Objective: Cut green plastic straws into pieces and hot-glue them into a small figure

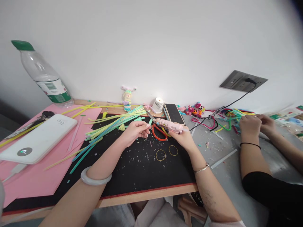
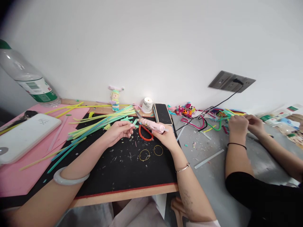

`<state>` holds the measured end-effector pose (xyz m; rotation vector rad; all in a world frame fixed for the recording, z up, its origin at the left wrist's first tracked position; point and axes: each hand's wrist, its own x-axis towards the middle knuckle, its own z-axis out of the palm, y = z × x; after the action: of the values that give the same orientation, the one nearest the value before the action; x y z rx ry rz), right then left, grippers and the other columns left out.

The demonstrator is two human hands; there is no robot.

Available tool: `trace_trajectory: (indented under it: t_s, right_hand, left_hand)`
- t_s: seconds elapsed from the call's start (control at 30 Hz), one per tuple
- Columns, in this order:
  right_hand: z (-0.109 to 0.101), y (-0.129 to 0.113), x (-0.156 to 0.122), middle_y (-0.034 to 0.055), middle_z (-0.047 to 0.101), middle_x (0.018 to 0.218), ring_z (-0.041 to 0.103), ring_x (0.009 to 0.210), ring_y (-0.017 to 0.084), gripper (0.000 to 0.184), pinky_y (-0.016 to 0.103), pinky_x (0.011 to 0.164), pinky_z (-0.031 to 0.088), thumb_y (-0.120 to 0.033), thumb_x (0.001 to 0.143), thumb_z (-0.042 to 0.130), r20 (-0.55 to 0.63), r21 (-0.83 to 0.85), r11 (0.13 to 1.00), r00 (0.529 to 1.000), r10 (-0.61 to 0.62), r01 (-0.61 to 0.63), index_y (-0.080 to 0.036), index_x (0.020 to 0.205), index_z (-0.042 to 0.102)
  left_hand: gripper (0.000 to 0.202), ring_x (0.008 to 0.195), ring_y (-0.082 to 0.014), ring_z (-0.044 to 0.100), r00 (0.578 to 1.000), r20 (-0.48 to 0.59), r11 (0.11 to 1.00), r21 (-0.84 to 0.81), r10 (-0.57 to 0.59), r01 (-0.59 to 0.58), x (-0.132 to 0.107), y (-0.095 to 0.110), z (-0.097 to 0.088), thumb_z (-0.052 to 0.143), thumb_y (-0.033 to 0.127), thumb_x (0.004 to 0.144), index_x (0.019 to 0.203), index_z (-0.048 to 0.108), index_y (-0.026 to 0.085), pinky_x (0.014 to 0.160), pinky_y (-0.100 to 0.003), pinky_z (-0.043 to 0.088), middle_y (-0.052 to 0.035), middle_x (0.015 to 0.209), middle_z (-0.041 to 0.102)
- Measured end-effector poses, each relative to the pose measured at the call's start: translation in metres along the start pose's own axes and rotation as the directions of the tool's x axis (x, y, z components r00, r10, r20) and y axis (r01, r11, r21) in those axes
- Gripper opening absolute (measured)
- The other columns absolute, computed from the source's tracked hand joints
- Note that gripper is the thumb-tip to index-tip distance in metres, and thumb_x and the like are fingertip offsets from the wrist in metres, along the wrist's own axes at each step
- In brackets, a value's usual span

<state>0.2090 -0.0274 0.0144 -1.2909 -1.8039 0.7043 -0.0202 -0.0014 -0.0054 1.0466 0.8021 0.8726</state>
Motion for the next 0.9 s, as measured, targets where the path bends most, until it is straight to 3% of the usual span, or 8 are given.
trace_trajectory:
  t_s: [0.27,0.5,0.67,0.9]
  right_hand:
    - [0.0009,0.0014,-0.0003,0.0059,0.070,0.095,0.064,0.082,0.021,0.029,0.032,0.072,0.050,-0.033,0.074,0.063,0.068,0.036,0.999,0.998,-0.001,-0.002,-0.018,0.099,0.068]
    - [0.0015,-0.0002,0.0004,0.0065,0.069,0.103,0.063,0.093,0.024,0.032,0.035,0.082,0.050,-0.032,0.075,0.062,-0.007,0.037,0.999,1.000,0.022,-0.021,-0.017,0.104,0.066]
    - [0.0002,-0.0035,-0.0009,0.0073,0.069,0.104,0.063,0.096,0.024,0.032,0.037,0.085,0.049,-0.032,0.076,0.061,-0.023,0.013,1.000,1.000,0.007,-0.007,-0.018,0.104,0.067]
    - [0.0017,-0.0025,-0.0011,0.0065,0.070,0.101,0.064,0.090,0.024,0.033,0.037,0.082,0.050,-0.034,0.075,0.062,0.052,0.024,1.000,0.999,0.004,-0.005,-0.019,0.104,0.067]
  left_hand:
    - [0.027,0.055,-0.0082,0.053,1.000,0.017,0.999,0.031,0.019,-0.020,0.0014,-0.0030,-0.0001,0.065,0.040,0.071,0.077,0.061,0.014,0.058,-0.024,0.048,-0.0019,0.068,0.059]
    - [0.025,0.057,-0.0085,0.052,0.999,0.042,0.998,0.049,0.023,-0.025,0.0011,-0.0030,-0.0004,0.063,0.039,0.073,0.077,0.062,0.014,0.058,-0.024,0.047,-0.0024,0.069,0.059]
    - [0.024,0.053,-0.0071,0.049,0.998,0.051,0.997,0.062,0.035,-0.038,0.0015,-0.0039,-0.0005,0.063,0.038,0.074,0.076,0.063,0.014,0.052,-0.021,0.043,-0.0029,0.071,0.060]
    - [0.024,0.054,-0.0072,0.048,0.998,0.045,0.995,0.093,0.036,-0.040,0.0014,-0.0032,0.0001,0.062,0.039,0.074,0.074,0.062,0.015,0.051,-0.020,0.040,-0.0030,0.072,0.060]
